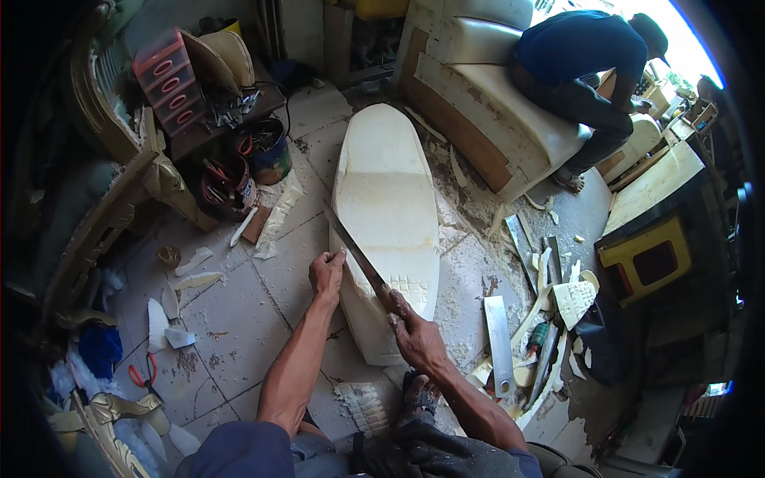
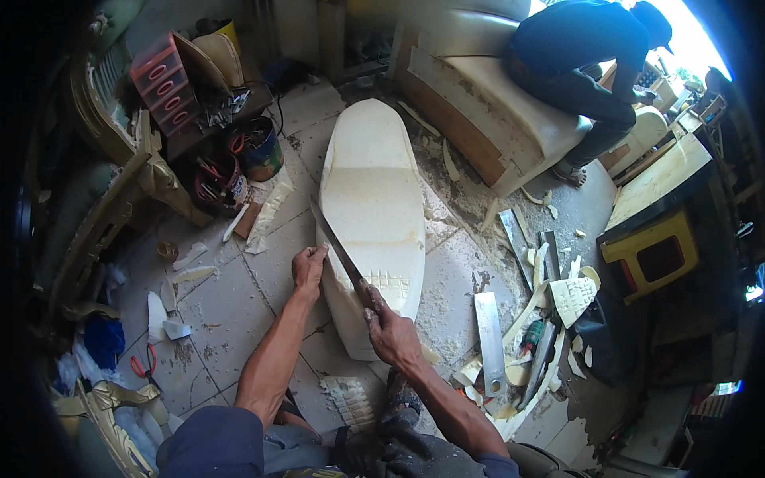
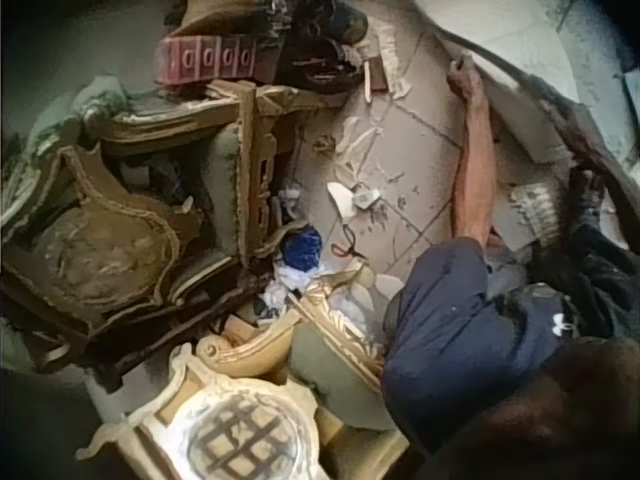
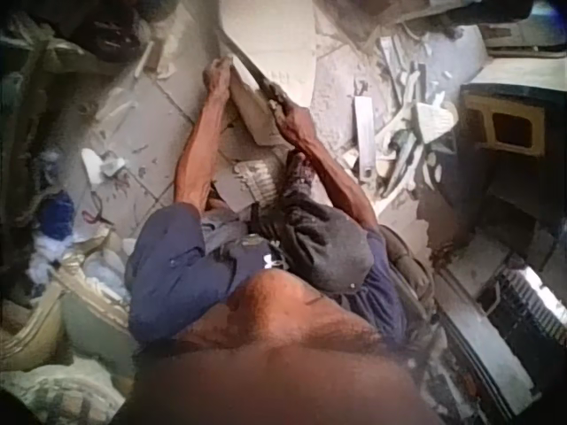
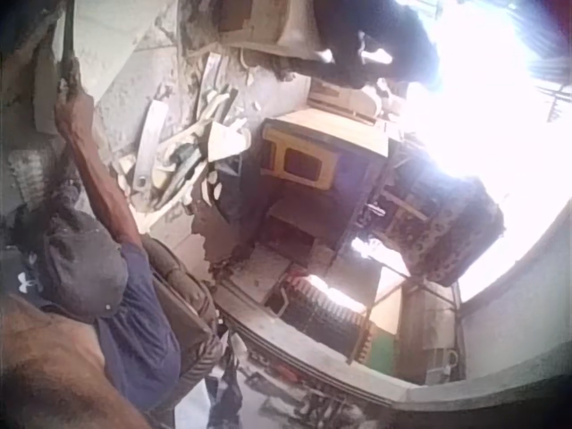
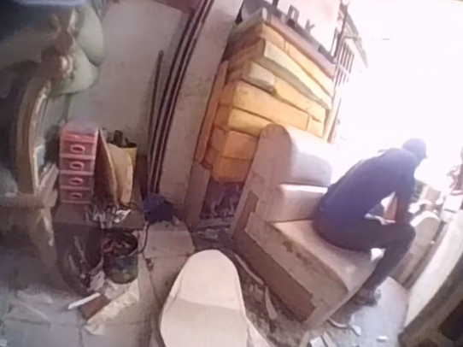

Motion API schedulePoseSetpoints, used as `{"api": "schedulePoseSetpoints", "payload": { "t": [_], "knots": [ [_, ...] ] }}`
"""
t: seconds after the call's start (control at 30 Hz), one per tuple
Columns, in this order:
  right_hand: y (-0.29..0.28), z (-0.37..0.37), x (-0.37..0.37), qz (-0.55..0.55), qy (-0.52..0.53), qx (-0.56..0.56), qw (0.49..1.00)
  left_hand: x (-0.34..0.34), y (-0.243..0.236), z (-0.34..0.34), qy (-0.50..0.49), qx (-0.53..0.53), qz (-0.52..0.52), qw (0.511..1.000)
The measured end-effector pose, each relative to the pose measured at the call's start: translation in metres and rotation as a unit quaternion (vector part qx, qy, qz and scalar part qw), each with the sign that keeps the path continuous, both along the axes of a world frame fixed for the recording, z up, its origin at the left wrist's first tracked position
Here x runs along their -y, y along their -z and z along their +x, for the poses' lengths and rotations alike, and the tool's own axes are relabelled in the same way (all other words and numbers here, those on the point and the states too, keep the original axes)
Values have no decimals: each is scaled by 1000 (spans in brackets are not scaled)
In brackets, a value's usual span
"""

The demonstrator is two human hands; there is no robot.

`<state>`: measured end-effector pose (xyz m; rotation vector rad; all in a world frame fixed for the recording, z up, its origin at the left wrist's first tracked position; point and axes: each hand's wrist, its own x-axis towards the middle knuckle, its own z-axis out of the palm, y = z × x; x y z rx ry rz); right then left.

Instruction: The person shapes a foam cushion using a large knife and a scraper, cutting off pieces and smoothing the surface by hand.

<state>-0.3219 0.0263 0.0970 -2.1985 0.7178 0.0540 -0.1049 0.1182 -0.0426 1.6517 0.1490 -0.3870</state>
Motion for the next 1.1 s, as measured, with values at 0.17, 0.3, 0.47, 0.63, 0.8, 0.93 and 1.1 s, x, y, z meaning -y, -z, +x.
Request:
{"api": "schedulePoseSetpoints", "payload": {
  "t": [0.17, 0.3, 0.47, 0.63, 0.8, 0.93, 1.1],
  "knots": [
    [-17, 30, -2, 22, 2, -81, 996, -6, 10, 5, 11, -27, -32, 999],
    [-14, 22, -4, 10, -20, -49, 999, -2, 6, 6, 20, -23, 19, 999],
    [-26, 1, -2, -4, -56, -69, 996, 5, 5, 6, -9, 35, 79, 996],
    [-55, -28, 4, 11, -68, -139, 988, -3, 10, 12, -47, 60, 81, 994],
    [-71, -61, 7, -5, -83, -114, 990, -4, -3, 14, -34, 32, 103, 994],
    [-88, -77, 10, 7, -88, -104, 991, -6, -3, 18, -45, 30, 107, 993],
    [-114, -88, 12, 0, -81, -172, 982, -8, 3, 24, -42, 34, 118, 991]
  ]
}}
